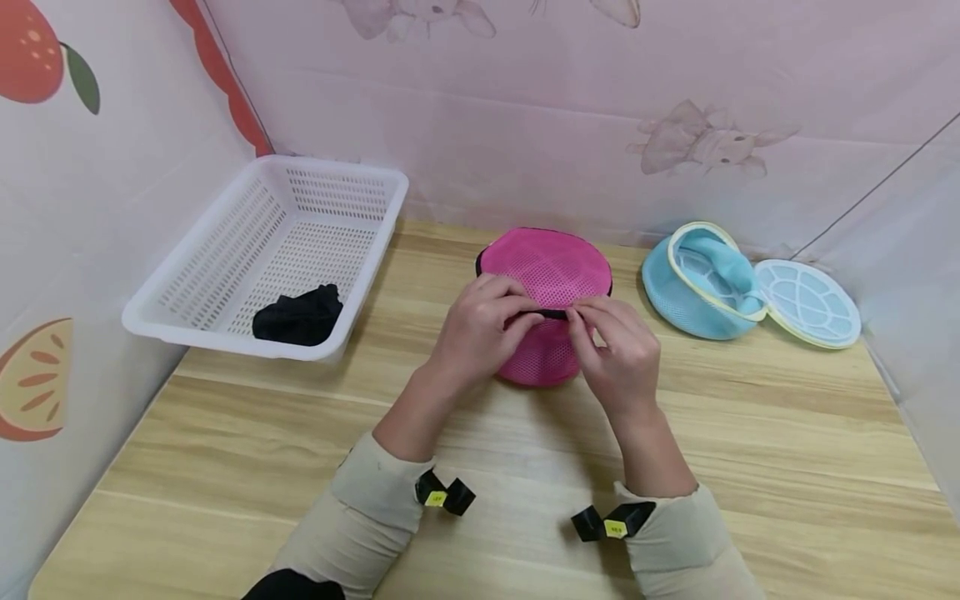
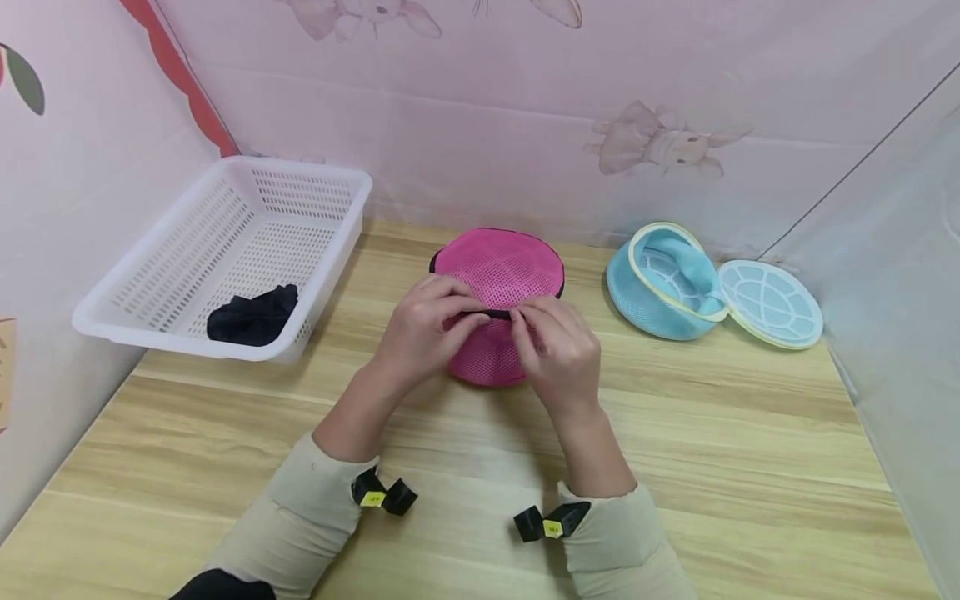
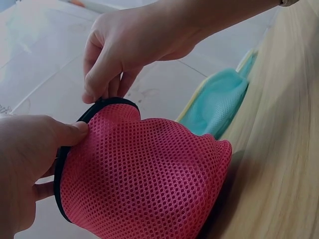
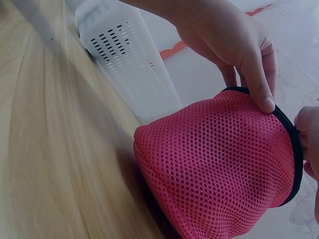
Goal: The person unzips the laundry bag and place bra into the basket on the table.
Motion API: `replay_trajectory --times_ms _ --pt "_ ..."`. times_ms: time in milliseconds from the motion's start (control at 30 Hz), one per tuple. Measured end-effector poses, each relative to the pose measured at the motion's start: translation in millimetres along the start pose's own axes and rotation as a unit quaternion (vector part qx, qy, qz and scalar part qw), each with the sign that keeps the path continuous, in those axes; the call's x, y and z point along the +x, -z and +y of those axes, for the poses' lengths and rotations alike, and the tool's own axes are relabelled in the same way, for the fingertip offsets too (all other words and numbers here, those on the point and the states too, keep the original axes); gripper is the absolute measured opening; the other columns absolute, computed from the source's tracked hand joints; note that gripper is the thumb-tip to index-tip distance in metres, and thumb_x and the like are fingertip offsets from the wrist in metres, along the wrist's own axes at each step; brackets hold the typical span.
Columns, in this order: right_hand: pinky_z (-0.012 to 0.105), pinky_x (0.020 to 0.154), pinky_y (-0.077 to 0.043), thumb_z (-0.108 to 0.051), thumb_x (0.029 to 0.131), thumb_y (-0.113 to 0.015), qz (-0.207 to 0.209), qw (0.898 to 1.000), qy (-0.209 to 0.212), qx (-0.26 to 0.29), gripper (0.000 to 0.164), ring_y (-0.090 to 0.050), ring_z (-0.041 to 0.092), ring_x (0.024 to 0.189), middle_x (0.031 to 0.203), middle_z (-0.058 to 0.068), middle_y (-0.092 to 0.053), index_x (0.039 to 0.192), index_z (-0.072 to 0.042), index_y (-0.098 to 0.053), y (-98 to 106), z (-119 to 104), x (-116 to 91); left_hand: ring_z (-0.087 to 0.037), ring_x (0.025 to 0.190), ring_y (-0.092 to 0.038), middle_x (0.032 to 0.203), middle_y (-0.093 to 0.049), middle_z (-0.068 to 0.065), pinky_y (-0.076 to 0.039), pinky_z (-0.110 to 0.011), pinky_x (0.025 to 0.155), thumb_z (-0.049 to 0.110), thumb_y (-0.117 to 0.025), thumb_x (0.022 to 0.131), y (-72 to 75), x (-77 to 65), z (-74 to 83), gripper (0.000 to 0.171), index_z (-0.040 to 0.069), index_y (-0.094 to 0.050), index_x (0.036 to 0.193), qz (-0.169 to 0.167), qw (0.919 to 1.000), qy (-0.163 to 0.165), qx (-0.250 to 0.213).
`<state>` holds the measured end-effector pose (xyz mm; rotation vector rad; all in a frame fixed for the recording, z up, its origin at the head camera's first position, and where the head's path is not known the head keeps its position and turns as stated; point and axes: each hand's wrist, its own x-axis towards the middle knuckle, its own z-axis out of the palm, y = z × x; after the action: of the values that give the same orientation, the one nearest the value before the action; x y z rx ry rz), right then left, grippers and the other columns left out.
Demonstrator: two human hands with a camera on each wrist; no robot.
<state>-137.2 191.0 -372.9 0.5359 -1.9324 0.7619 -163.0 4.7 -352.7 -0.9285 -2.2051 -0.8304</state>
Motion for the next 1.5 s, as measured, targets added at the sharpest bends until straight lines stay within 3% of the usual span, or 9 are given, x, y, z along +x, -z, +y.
replay_trajectory --times_ms 500,967,1500 --pt "0.040 0.078 -0.057 -0.008 0.087 -0.072 -0.020 0.999 0.034 0.011 0.013 -0.069 0.028 0.082 0.087 0.014 -0.073 0.087 0.004 -0.075 -8 -11 -3 -0.018 0.089 -0.060 0.093 -0.069 -0.003 -0.048 -0.029 0.083 0.012 -0.072 0.086 -4.6 -1.6 11.0 0.012 0.007 -0.079 0.094 -0.007 0.9995 -0.023 0.020" --pt "0.039 0.072 -0.057 -0.008 0.087 -0.069 -0.007 1.000 0.018 0.005 0.014 -0.068 0.028 0.076 0.083 0.014 -0.073 0.083 0.004 -0.075 -5 -7 -2 -0.016 0.089 -0.061 0.092 -0.070 -0.001 -0.049 -0.027 0.084 0.014 -0.076 0.086 -4.6 -0.1 8.4 0.009 0.008 -0.080 0.092 -0.013 0.9996 -0.022 0.008" --pt "0.040 0.077 -0.057 -0.007 0.086 -0.068 0.024 1.000 -0.006 0.015 0.013 -0.069 0.029 0.080 0.085 0.014 -0.074 0.084 0.004 -0.076 -1 -2 2 -0.019 0.089 -0.062 0.091 -0.070 -0.004 -0.050 -0.030 0.085 0.012 -0.077 0.085 1.8 0.6 1.6 0.008 0.006 -0.079 0.089 0.004 0.9999 -0.013 -0.005"
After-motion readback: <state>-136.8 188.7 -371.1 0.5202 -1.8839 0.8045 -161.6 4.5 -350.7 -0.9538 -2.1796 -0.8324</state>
